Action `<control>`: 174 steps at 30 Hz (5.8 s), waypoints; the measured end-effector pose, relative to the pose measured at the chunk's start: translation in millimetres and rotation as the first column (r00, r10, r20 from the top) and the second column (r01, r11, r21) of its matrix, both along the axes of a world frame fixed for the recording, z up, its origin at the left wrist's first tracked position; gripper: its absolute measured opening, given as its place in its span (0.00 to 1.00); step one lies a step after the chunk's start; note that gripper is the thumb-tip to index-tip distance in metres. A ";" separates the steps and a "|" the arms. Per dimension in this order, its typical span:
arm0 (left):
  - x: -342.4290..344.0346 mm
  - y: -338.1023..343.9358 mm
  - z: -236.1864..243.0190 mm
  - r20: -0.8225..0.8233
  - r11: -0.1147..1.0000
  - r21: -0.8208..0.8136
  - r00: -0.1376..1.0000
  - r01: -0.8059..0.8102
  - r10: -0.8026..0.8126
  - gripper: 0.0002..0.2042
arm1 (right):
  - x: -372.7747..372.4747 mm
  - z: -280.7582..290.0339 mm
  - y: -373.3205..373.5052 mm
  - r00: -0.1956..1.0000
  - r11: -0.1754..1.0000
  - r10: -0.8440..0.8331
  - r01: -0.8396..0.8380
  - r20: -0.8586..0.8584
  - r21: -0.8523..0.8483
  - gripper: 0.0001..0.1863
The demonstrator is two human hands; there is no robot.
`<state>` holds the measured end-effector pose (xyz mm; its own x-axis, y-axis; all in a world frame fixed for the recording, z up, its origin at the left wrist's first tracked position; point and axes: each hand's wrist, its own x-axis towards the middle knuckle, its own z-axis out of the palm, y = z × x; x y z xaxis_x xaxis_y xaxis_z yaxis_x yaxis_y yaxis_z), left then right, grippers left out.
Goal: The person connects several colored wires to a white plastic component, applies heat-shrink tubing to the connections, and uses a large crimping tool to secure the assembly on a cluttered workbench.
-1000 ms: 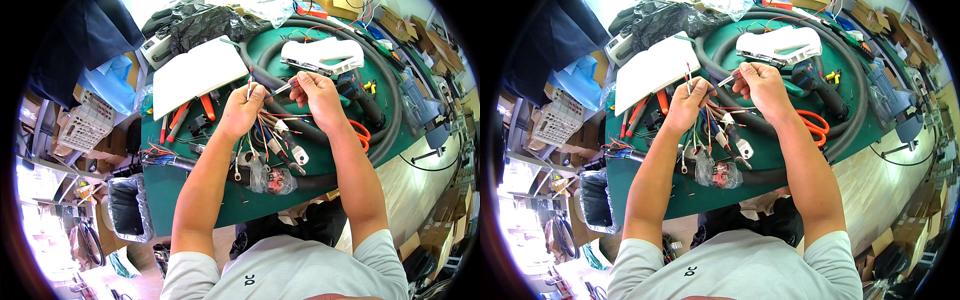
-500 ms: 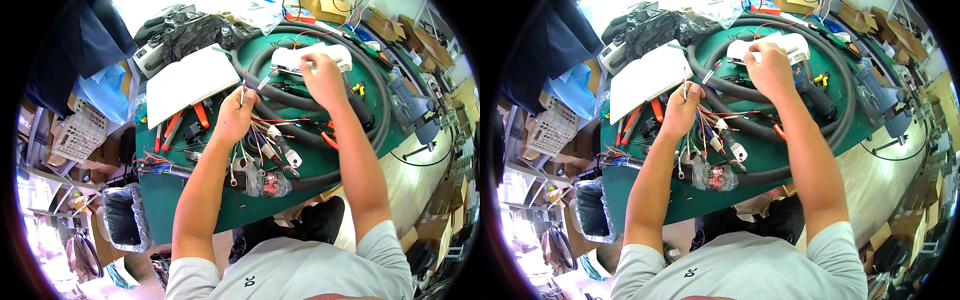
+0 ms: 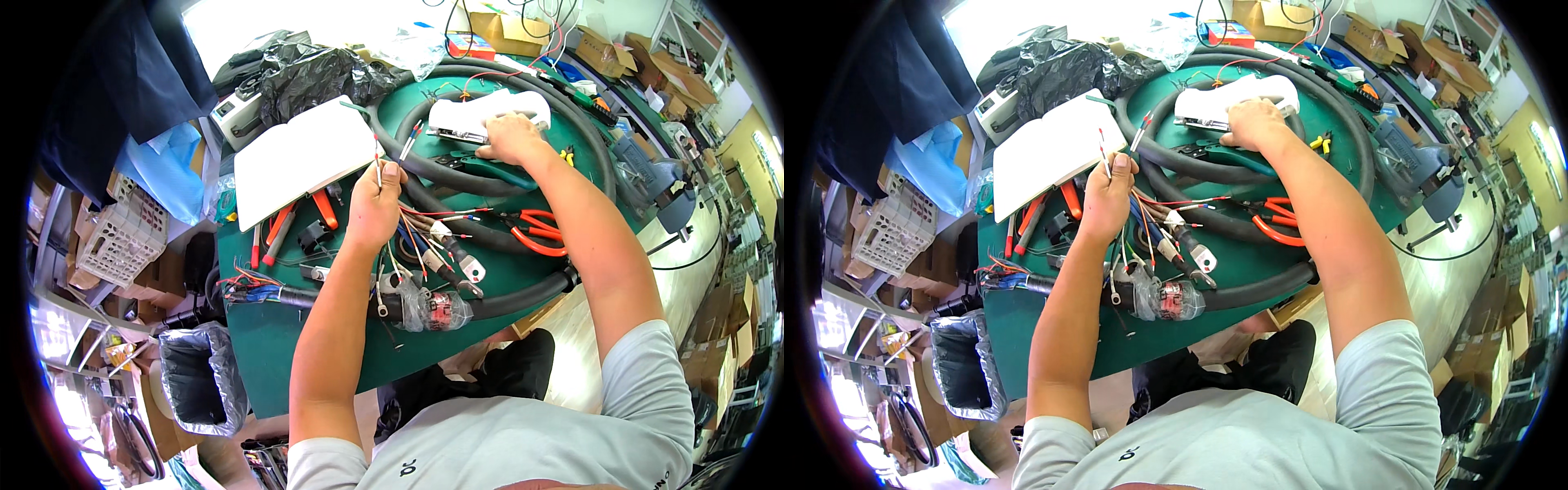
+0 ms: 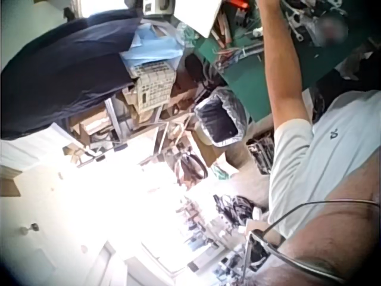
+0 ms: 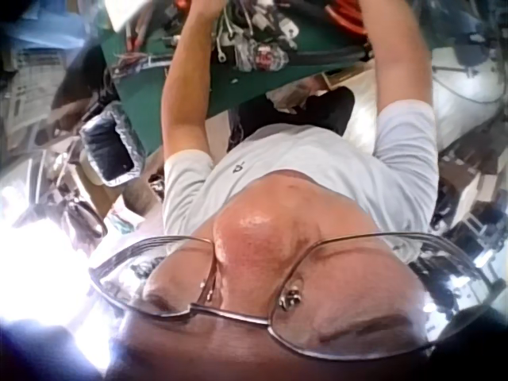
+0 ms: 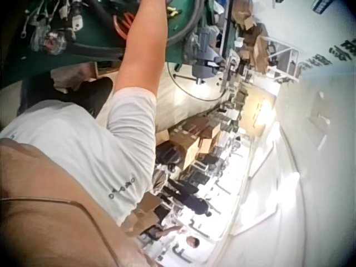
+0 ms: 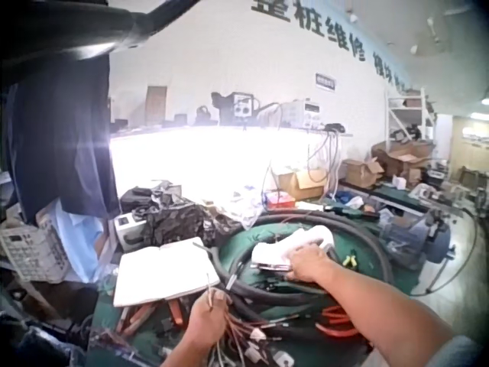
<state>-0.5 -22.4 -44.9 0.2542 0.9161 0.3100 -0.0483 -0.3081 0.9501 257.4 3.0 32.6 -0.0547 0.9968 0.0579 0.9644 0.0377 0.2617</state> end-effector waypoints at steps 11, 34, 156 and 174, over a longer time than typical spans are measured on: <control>-5.1 4.4 -0.8 0.209 0.993 -0.107 0.977 0.051 -0.028 0.17 | 0.4 48.6 -57.5 0.988 0.912 0.138 -0.098 -0.074 0.398 0.23; -2.1 0.0 10.2 0.258 0.985 -0.174 0.965 0.006 0.040 0.15 | 65.0 -27.7 -228.7 0.882 0.871 0.321 -0.132 -0.346 0.472 0.19; -2.0 -5.9 15.3 0.114 0.997 -0.077 0.993 0.021 -0.012 0.16 | -76.8 -31.2 -71.9 -0.055 0.978 0.202 -0.035 -0.978 0.204 0.14; -6.7 -1.2 13.3 0.255 0.996 -0.067 0.964 -0.062 0.077 0.19 | -72.3 -27.1 -69.8 -0.434 0.975 0.224 0.104 -0.872 0.198 0.12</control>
